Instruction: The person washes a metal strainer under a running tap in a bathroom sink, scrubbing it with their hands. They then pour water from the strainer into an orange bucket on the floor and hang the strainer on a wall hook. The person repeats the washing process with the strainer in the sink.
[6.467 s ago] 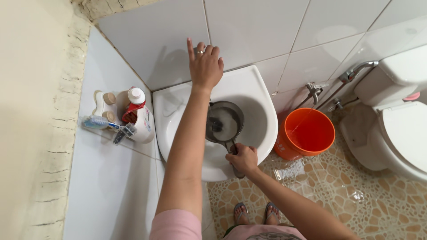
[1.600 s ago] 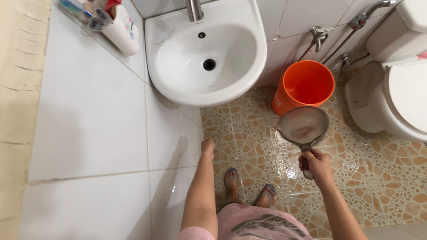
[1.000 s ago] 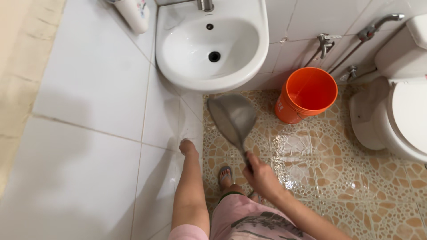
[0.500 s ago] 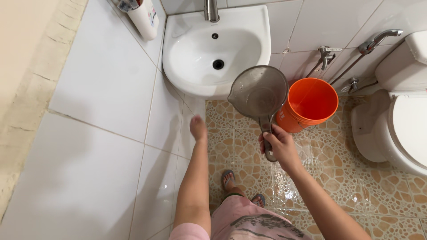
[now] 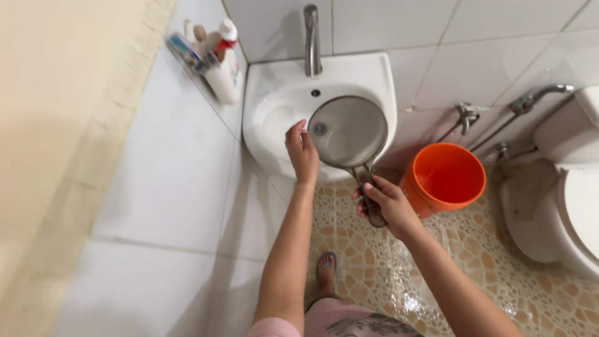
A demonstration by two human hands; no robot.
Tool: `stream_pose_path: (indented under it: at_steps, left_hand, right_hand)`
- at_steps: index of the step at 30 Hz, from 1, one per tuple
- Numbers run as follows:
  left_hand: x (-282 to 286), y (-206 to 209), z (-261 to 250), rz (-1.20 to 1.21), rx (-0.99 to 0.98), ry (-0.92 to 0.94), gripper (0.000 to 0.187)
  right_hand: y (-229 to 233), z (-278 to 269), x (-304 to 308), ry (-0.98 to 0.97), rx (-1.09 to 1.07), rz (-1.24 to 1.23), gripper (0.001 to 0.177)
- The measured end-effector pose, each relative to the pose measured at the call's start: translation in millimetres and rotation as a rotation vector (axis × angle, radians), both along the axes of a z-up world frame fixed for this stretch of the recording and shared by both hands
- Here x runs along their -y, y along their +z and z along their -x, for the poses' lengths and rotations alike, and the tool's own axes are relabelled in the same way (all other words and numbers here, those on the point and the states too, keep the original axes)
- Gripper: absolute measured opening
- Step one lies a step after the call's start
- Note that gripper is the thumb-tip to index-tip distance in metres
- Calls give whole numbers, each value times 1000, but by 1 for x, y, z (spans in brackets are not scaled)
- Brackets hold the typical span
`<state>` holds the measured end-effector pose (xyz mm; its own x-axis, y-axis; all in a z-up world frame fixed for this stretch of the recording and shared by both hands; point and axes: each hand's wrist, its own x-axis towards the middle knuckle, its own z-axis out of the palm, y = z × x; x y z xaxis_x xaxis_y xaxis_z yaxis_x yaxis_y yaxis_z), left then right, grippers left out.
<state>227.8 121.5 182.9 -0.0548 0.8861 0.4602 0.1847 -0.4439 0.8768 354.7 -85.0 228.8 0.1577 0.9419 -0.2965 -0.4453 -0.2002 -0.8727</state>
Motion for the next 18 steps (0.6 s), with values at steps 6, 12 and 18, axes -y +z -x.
stream_pose_path:
  at_steps: [6, 12, 18]
  left_hand:
    - [-56, 25, -5, 17, 245, -74, 29]
    - [-107, 38, -28, -58, 9, -105, 35]
    - [-155, 32, -60, -19, -79, -105, 46]
  right_hand:
    - [-17, 11, -77, -81, -15, 39, 23]
    - [-35, 19, -142, -174, 79, 52, 22]
    - [-49, 23, -181, -204, 115, 69, 23]
